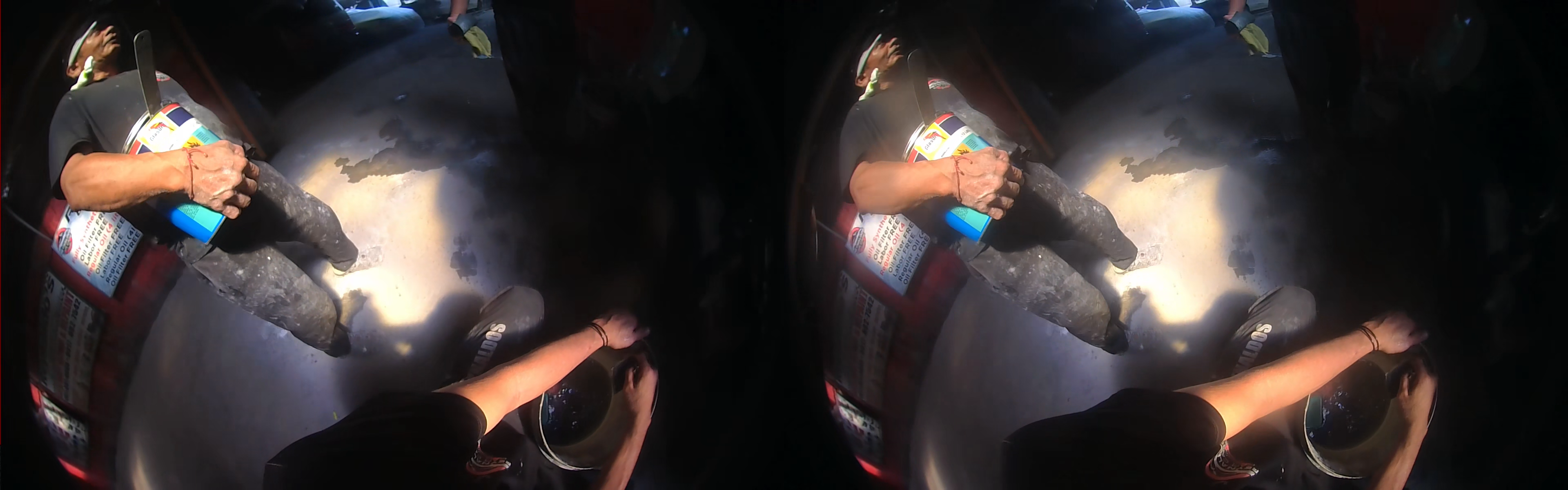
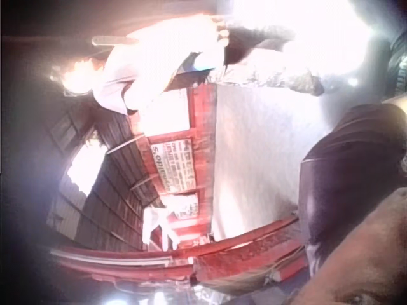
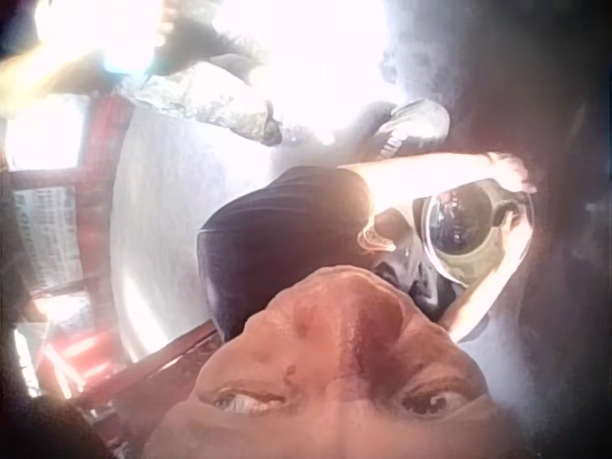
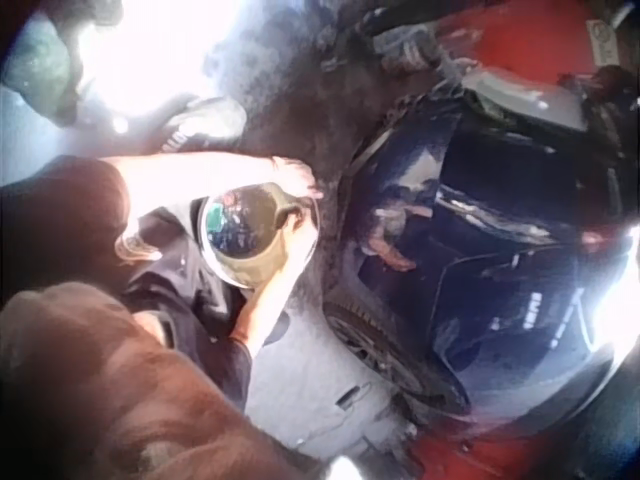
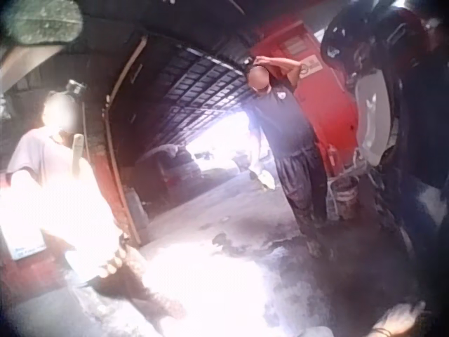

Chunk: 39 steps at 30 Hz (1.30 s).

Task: The person dips sandpaper into a bucket of water and sands the exterior panel of a car, touching and wiping the surface by hand.

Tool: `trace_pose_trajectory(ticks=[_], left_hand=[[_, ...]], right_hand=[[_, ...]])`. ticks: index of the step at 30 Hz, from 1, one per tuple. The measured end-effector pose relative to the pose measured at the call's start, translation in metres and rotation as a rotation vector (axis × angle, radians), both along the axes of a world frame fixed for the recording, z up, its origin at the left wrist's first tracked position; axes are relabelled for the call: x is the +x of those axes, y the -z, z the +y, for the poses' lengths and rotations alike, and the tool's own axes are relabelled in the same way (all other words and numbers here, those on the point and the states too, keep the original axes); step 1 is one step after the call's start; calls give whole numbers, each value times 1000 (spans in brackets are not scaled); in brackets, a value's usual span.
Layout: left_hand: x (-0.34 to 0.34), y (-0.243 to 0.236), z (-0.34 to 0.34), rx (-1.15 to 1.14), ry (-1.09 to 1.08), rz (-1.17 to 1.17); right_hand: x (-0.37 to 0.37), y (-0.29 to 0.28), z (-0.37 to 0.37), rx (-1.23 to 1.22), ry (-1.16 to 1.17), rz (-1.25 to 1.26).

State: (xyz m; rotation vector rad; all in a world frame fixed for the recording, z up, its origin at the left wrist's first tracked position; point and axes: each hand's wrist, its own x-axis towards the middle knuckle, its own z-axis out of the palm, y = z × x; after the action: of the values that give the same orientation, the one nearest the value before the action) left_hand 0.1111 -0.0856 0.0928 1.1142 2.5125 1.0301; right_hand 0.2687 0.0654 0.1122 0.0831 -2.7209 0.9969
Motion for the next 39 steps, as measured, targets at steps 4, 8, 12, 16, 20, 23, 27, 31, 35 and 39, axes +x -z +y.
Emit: trace_pose_trajectory(ticks=[4, 8, 12, 16, 20, 23, 27, 31, 35, 39], left_hand=[[31, -17, 27, -61, 67, -155], [78, -20, 58, -130, 85, -198], [74, -45, 90, -117, 116, -44], [76, -2, 47, -146, 50, -34], [80, 2, 73, -152, 141, -31], [55, 48, 37, -83, 139, 24], [72, -6, 66, 81, 276, -193], [119, -42, 19, 415, 412, -501], [193, -48, 22, 439, 594, -1060], [222, -44, 21, 423, 434, -1416]], right_hand=[[25, 77, 41, 326, -101, -118], [27, 194, 98, 528, -406, -593], [23, 295, 140, 833, -680, -509], [22, 194, 22, 428, -742, -1123], [36, 93, 50, 243, -195, -856], [41, 4, 5, 28, -207, -519], [91, -27, 49, -153, 2, -324], [125, -48, 33, -305, -39, -185], [168, -19, 52, -169, -42, 63], [191, -42, 47, -295, -35, 129]])
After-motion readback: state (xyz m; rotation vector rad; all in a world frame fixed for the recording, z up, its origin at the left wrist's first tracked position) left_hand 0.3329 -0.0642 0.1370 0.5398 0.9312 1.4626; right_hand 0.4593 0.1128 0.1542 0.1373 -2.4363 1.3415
